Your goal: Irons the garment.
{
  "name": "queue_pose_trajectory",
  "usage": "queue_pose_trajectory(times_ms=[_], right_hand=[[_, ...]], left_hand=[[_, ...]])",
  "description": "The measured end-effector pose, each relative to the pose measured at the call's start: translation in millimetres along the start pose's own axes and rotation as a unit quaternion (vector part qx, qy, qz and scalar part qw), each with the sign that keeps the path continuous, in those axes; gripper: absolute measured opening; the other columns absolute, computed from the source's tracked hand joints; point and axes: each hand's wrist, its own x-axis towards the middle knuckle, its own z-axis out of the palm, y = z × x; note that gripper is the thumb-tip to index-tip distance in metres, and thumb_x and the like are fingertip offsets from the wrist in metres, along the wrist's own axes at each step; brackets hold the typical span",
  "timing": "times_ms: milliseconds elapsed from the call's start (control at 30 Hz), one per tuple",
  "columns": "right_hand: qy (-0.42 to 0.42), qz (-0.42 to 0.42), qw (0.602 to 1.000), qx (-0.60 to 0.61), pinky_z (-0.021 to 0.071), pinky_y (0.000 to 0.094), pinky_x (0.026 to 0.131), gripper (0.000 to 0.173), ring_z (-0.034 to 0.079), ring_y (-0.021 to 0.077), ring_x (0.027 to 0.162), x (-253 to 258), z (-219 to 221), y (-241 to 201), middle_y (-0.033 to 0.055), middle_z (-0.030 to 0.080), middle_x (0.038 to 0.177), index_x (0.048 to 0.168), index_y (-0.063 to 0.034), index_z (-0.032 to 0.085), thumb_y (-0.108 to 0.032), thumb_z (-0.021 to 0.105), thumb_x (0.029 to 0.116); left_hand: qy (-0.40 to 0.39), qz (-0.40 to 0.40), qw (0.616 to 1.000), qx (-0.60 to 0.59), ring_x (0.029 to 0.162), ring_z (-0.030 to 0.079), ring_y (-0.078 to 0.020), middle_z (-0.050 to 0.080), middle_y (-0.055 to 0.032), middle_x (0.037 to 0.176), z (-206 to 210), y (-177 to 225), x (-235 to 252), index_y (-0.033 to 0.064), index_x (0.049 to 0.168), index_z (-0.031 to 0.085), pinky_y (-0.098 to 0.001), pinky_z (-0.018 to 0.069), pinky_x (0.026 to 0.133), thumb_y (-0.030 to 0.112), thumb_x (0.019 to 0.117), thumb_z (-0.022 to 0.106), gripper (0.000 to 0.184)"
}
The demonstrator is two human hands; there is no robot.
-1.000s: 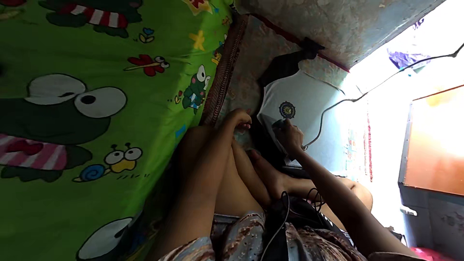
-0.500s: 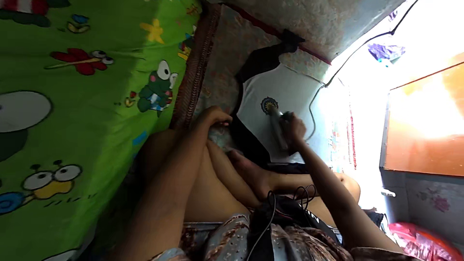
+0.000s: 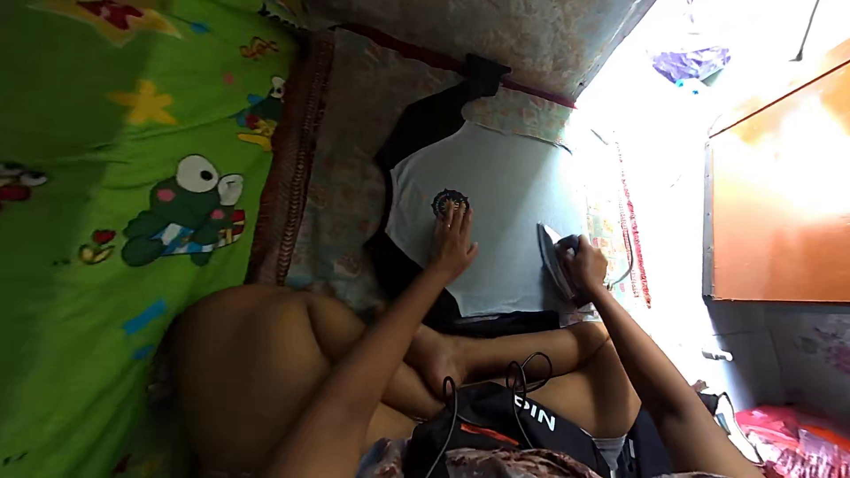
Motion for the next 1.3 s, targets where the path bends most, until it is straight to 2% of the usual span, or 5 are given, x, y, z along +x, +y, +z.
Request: queue_pose_trajectory(times_ms=[200,433,533,800,1300], right_hand=[[-0.021,0.013,0.998,0.057,0.0478,0.0738,0.09,0.048,0.065,0.0497,0.113,83,-25,29,0.027,0.07,0.119,0.122,-0.0075,0.071,-0.048,0.069,0.0968],[-0.171,-0.365,0.908,-0.11,0.0527,0.0666,0.078,0.047,0.07,0.0458,0.094,-40,15,-54,0.0225,0.072,0.093,0.112,-0.009,0.072,-0.053,0.067,0.0945],[-0.12,-0.509,0.847,-0.093,0.052,0.0585,0.059,0.042,0.069,0.0386,0.068,-70,39,-20,0.0141,0.065,0.066,0.091,-0.0087,0.069,-0.05,0.062,0.0954],[-0.181,-0.408,0.886,-0.125,0.0524,0.0655,0.077,0.046,0.071,0.0452,0.089,-81,27,-52,0.022,0.072,0.087,0.108,-0.0063,0.07,-0.05,0.066,0.0957],[0.044,-0.175,0.984,-0.015,0.0546,0.0672,0.077,0.051,0.071,0.0482,0.097,118,-5,-63,0.0267,0.07,0.106,0.123,0.0007,0.061,-0.044,0.066,0.0986]], left_hand=[[-0.005,0.057,0.997,0.049,0.158,0.011,-0.0433,0.02,-0.0182,0.17,22,-52,-24,0.0079,0.162,0.031,-0.0662,0.0085,0.123,0.051,0.1026,0.045,0.075],[0.009,0.065,0.998,0.017,0.158,0.013,-0.0413,0.028,-0.021,0.167,14,-53,-25,-0.0025,0.157,0.035,-0.0603,0.0095,0.126,0.027,0.1081,0.036,0.057],[0.005,0.13,0.991,0.038,0.157,0.009,-0.0461,0.022,-0.0246,0.168,6,-55,-46,-0.0032,0.158,0.031,-0.0669,0.0106,0.123,0.05,0.1029,0.045,0.078],[-0.188,-0.108,0.966,0.145,0.156,-0.018,-0.0434,-0.015,-0.0218,0.171,-53,-61,-82,0.0052,0.165,-0.003,-0.0663,-0.0088,0.122,0.078,0.0623,0.081,0.152],[-0.332,-0.205,0.909,0.148,0.15,-0.031,-0.049,-0.033,-0.0223,0.164,-79,-57,-70,0.0105,0.162,-0.02,-0.0765,-0.0101,0.115,0.073,0.063,0.085,0.157]])
